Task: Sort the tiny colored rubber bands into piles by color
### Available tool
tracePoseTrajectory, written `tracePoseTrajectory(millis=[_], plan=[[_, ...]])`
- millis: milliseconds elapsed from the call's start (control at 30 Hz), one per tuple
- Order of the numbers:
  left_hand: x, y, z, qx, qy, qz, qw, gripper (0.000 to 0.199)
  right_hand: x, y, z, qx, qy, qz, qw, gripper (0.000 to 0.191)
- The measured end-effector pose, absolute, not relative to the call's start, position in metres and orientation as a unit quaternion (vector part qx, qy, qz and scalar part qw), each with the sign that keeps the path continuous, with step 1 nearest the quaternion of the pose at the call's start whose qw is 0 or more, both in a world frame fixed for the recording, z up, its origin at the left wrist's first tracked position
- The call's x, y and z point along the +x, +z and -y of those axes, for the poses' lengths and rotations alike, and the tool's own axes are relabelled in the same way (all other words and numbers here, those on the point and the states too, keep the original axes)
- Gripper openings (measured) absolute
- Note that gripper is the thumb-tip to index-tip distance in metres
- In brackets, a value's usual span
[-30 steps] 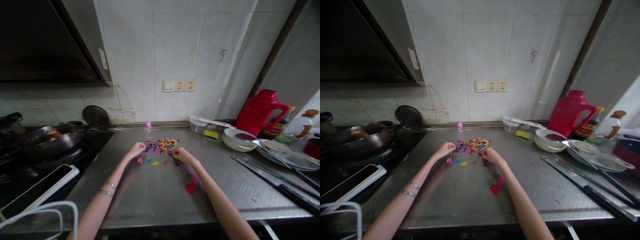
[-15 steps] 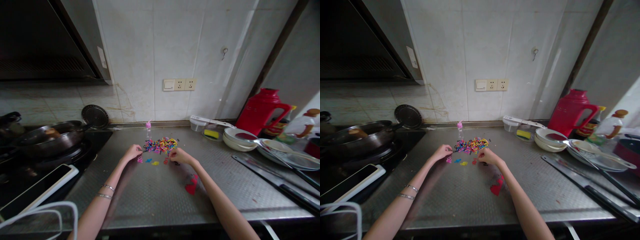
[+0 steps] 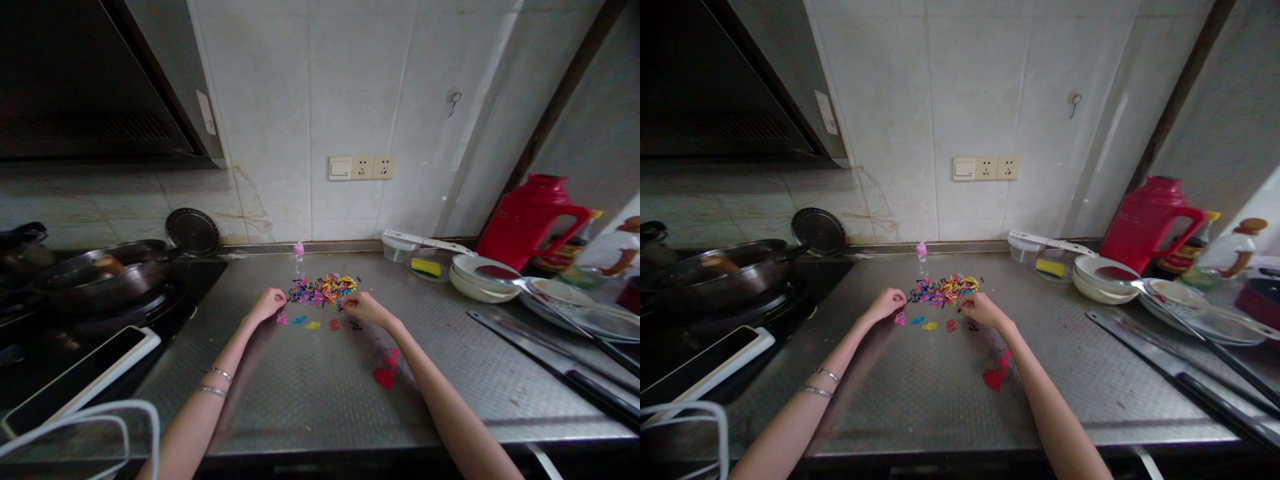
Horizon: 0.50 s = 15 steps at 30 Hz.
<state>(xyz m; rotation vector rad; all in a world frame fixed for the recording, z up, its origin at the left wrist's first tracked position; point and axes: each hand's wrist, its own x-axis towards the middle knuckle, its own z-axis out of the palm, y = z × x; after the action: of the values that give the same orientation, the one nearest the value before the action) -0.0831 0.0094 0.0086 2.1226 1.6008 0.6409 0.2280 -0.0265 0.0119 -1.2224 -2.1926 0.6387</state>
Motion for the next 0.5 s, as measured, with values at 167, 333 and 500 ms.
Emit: tracePoseTrajectory(millis=[167,333,500], plan=[[-0.081,0.008,-0.01,0.761,0.23,-0.577,0.187,0.02,0.245,0.004,0.015,-0.502,0.192,0.783,0.312,0.027],[-0.081,0.009,-0.008,0.76,0.236,-0.575,0.191,0.021,0.251,0.0,0.013,-0.5,0.183,0.785,0.316,0.026],[-0.081,0.011,-0.007,0.756,0.245,-0.569,0.209,0.021,0.25,-0.004,0.011,-0.501,0.177,0.791,0.302,0.027]])
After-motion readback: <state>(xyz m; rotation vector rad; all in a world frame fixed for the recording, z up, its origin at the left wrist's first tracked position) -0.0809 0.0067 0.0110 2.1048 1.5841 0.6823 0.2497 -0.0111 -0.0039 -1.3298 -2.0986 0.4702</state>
